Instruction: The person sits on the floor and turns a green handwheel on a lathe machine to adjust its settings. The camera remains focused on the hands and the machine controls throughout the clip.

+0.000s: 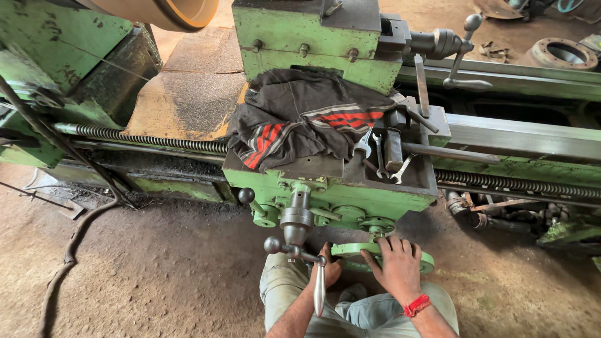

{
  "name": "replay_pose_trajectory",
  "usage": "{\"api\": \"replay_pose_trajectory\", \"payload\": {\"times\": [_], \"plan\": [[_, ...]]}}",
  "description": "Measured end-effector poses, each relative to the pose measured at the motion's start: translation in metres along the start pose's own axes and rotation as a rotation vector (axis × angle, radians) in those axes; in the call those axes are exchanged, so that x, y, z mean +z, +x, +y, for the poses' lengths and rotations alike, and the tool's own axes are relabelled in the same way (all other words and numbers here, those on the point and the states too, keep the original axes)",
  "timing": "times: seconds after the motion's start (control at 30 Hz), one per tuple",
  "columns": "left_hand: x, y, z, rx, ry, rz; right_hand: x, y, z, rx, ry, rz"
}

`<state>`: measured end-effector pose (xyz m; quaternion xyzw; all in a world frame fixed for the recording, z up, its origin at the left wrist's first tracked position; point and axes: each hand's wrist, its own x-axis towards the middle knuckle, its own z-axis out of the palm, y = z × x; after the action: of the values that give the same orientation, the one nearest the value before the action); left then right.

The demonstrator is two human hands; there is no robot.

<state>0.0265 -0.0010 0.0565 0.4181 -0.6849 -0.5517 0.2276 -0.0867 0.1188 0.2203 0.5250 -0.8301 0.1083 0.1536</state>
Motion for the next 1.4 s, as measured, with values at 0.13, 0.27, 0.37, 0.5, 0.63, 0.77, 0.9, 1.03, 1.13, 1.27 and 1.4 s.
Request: {"api": "replay_pose_trajectory", "payload": {"times": [0.13, 0.27, 0.37, 0.5, 0.63, 0.77, 0.9, 1.03, 1.13, 1.27, 1.4], "plan": [[-0.004, -0.003, 0.004, 0.018, -0.050, -0.010, 0.001, 0.001, -0.002, -0.005, -0.010, 0.014], [-0.004, -0.003, 0.004, -0.007, -0.029, -0.021, 0.004, 0.001, -0.003, -0.004, -0.010, 0.010], [-0.002, -0.001, -0.002, -0.005, -0.045, -0.013, 0.004, 0.001, -0.004, -0.018, -0.013, 0.024], [0.001, 0.002, -0.007, 0.059, -0.047, 0.039, 0.004, 0.001, -0.004, -0.024, -0.025, 0.028], [-0.002, -0.006, 0.003, 0.079, 0.045, 0.040, 0.007, 0.000, -0.002, -0.020, -0.048, 0.007], [-0.010, -0.017, 0.037, 0.338, 0.221, 0.098, 0.011, 0.000, -0.001, -0.020, -0.068, -0.006], [-0.006, -0.020, 0.063, 0.572, 0.260, 0.180, 0.015, -0.001, 0.000, -0.013, -0.049, -0.028], [0.008, -0.017, 0.060, 0.667, 0.272, 0.188, 0.015, -0.002, 0.001, -0.025, -0.078, -0.040], [0.015, -0.005, 0.047, 0.533, 0.331, 0.094, 0.014, 0.000, -0.002, -0.035, -0.099, -0.038], [0.021, 0.005, 0.033, 0.549, 0.367, 0.108, 0.009, -0.002, -0.003, -0.017, -0.070, -0.065], [0.022, 0.008, 0.028, 0.582, 0.361, 0.103, 0.007, -0.003, 0.003, -0.042, 0.023, -0.003]]}}
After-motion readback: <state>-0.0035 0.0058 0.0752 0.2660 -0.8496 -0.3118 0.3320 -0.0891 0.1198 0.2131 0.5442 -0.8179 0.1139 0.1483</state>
